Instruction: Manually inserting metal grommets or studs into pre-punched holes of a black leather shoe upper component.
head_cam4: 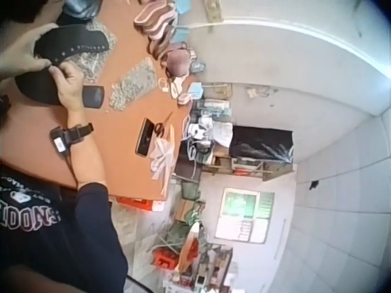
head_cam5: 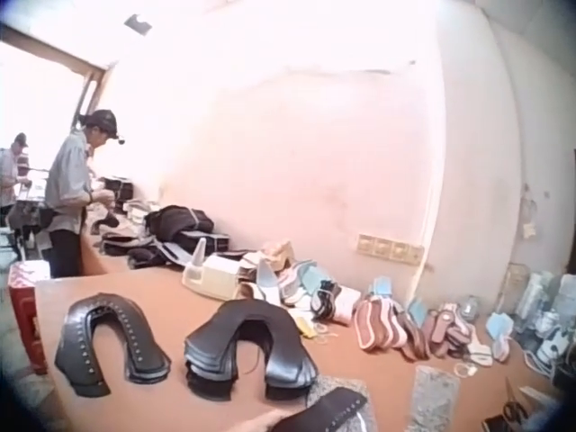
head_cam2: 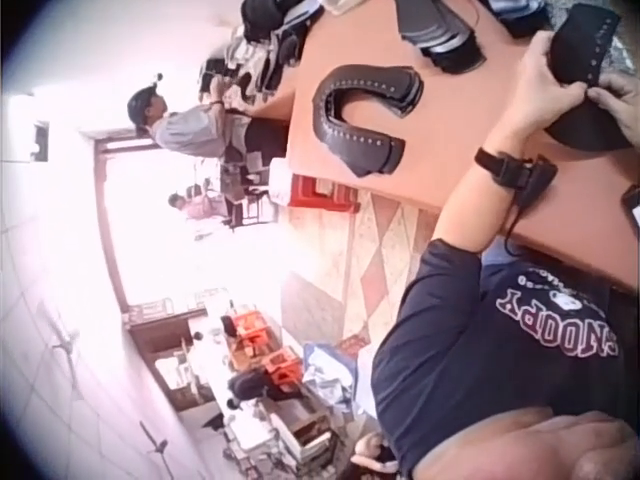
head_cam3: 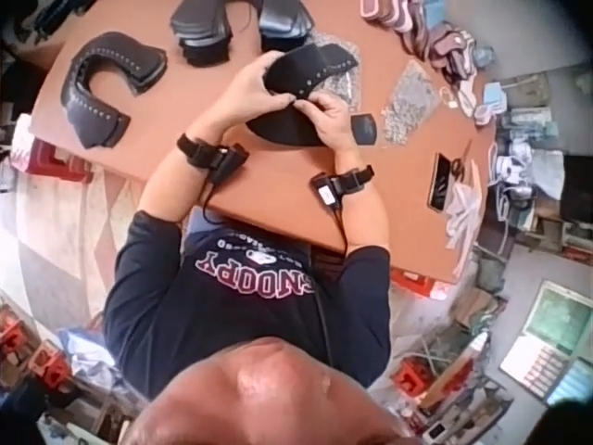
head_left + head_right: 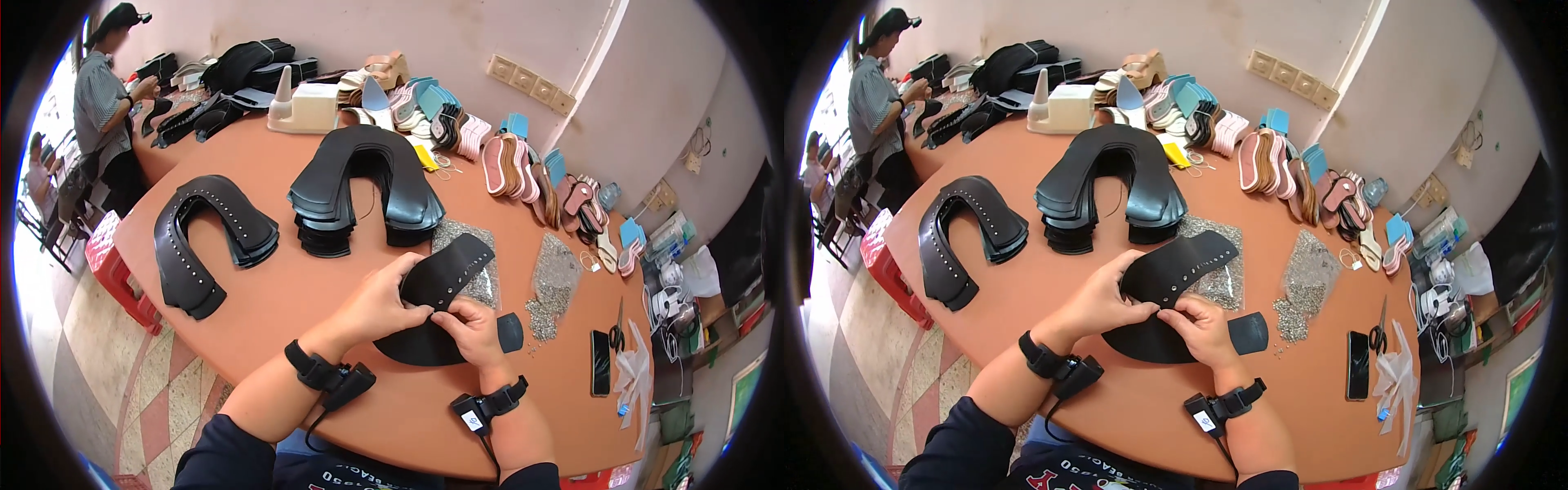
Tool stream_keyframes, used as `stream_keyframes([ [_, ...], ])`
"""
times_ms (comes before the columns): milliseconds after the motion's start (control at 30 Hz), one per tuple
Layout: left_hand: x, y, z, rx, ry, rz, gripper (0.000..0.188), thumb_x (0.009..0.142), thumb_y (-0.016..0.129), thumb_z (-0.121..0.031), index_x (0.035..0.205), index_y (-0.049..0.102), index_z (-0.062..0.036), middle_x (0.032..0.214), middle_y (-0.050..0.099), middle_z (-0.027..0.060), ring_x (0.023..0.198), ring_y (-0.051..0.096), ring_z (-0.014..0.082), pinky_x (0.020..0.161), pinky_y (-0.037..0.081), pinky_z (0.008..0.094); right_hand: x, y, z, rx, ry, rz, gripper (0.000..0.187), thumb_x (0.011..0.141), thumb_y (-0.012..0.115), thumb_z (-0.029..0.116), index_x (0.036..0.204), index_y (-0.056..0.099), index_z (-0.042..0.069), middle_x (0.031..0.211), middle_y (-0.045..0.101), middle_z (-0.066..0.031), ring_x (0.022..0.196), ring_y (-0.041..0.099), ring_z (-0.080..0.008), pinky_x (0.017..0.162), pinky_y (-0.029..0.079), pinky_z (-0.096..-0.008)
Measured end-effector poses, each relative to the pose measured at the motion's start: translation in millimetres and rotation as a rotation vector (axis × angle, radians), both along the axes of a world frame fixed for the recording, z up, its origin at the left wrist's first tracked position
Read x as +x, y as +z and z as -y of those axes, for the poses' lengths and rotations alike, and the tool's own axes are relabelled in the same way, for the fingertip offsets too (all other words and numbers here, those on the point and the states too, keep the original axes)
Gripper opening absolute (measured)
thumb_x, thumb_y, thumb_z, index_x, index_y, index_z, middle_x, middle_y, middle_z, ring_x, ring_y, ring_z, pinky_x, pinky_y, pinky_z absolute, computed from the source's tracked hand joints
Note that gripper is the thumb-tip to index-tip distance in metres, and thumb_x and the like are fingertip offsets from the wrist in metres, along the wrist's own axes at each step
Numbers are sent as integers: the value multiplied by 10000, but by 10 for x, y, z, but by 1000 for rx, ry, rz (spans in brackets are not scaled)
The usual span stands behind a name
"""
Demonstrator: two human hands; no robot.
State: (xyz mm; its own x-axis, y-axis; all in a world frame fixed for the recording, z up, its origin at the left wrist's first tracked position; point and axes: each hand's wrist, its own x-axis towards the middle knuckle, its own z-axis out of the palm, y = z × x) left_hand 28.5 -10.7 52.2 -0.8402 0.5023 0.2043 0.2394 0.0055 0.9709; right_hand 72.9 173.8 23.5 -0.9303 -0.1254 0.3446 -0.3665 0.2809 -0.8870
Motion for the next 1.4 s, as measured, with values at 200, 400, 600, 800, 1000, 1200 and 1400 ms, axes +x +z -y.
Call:
stream_keyframes([
  [200,-6,0,-37,23,-2,-45,498,686,647,-24,1136,436,-21,945,622,124,692,616,123,620,504,269,14,-22,18,21,-56,-63,150,756,682,33,685,563,-23,634,500,-24,575,445,-99,525,359,-243],
  [400,-12,31,7,-24,-23,-49,543,689,643,-17,1169,389,-37,999,614,132,710,623,145,629,506,278,5,-74,30,51,-77,-74,157,751,695,51,688,569,-19,627,504,-24,565,447,-96,513,359,-240],
  [600,13,48,-6,-38,0,-43,541,704,661,-14,1167,383,-39,924,557,42,716,524,45,586,458,190,16,-62,29,94,-80,-85,154,759,688,56,696,570,-20,623,516,-33,559,469,-98,510,375,-242],
  [800,-15,17,4,-8,-50,3,515,731,651,11,1170,387,-44,999,542,52,844,544,59,629,478,196,10,-11,55,141,-101,-115,128,775,656,42,714,566,-25,628,529,-47,567,482,-105,516,386,-252],
  [1000,-63,-15,-2,180,-132,86,512,737,661,30,1168,393,-36,1050,529,54,982,522,88,690,503,205,-8,15,45,100,-116,3,145,793,638,71,725,566,-35,646,549,-57,573,488,-106,520,384,-253],
  [1200,-152,-59,70,50,-45,56,488,701,680,16,1145,477,22,1021,591,105,909,585,157,753,505,281,-147,15,-314,-119,-214,262,201,891,526,150,888,639,-17,809,628,-28,729,561,-80,639,456,-224],
  [1400,-193,-86,103,38,-40,92,525,650,703,6,1126,482,30,978,611,111,879,594,166,760,497,275,-109,-52,-387,527,-203,197,78,757,621,74,810,632,18,771,607,-80,679,592,-170,625,467,-283],
])
